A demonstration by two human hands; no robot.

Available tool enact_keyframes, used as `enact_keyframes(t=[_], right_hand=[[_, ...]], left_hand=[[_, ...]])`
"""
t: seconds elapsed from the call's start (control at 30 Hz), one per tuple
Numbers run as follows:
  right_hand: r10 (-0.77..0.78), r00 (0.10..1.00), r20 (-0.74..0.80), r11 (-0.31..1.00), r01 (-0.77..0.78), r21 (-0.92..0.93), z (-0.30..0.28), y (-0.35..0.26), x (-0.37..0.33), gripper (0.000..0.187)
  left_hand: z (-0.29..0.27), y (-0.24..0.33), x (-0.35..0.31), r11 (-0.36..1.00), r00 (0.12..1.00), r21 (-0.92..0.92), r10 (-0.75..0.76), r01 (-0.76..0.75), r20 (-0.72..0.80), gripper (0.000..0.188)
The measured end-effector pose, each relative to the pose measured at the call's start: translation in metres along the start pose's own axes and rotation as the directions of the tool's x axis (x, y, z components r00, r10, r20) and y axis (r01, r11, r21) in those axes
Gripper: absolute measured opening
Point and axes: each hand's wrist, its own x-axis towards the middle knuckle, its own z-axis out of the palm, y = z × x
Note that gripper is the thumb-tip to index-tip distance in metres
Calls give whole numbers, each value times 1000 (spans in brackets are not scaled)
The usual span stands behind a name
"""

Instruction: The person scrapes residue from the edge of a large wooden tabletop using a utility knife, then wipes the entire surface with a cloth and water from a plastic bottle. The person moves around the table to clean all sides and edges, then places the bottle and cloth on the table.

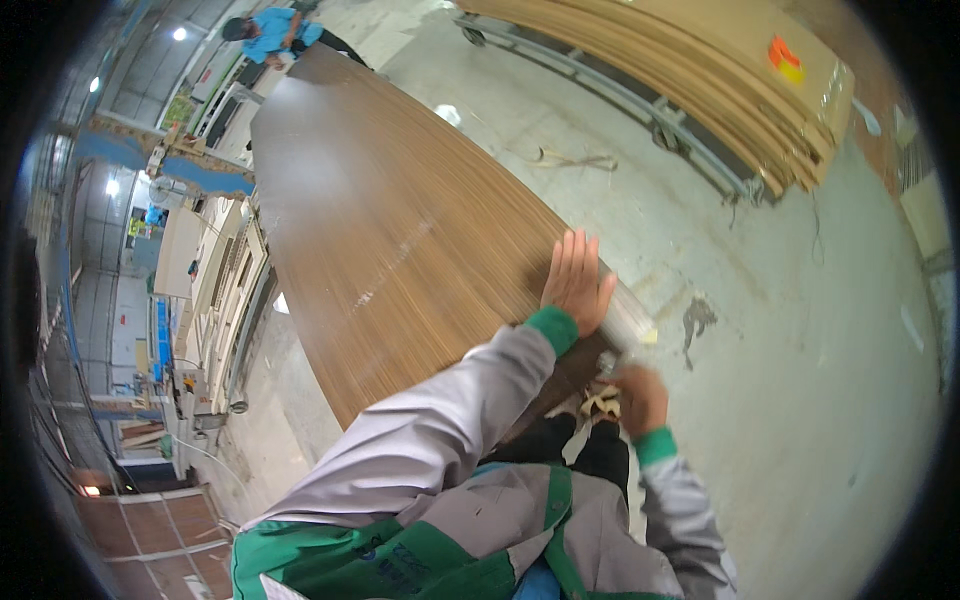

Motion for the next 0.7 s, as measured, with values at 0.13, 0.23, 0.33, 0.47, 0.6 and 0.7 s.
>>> enact_keyframes(t=[0.13, 0.23, 0.33, 0.47, 0.6, 0.7], right_hand=[[265, 963, 56, 951, -271, 148, -12, -55, -71, 15], [680, 701, -217, 686, -503, 526, -14, 15, -141, 14], [911, 353, -213, 374, -491, 787, -53, 34, -138, 22], [926, 266, -266, 366, -465, 806, -106, 65, -94, 18], [896, 392, -209, 390, -471, 791, -143, 116, -36, 5], [840, 524, -139, 429, -484, 763, -154, 156, 9, 5]], left_hand=[[-71, -38, -73, 994, 981, -10, -106, 110, 161, 78], [-112, -70, -107, 982, 982, -16, -185, 186, 43, 78], [-130, -134, -152, 822, 849, 214, -520, 527, -95, 86], [-118, -186, -147, 540, 588, 237, -765, 808, -263, 93], [-85, -124, -82, 656, 729, 335, -662, 677, -178, 95], [-53, -23, -16, 858, 877, 246, -477, 450, 57, 98]])
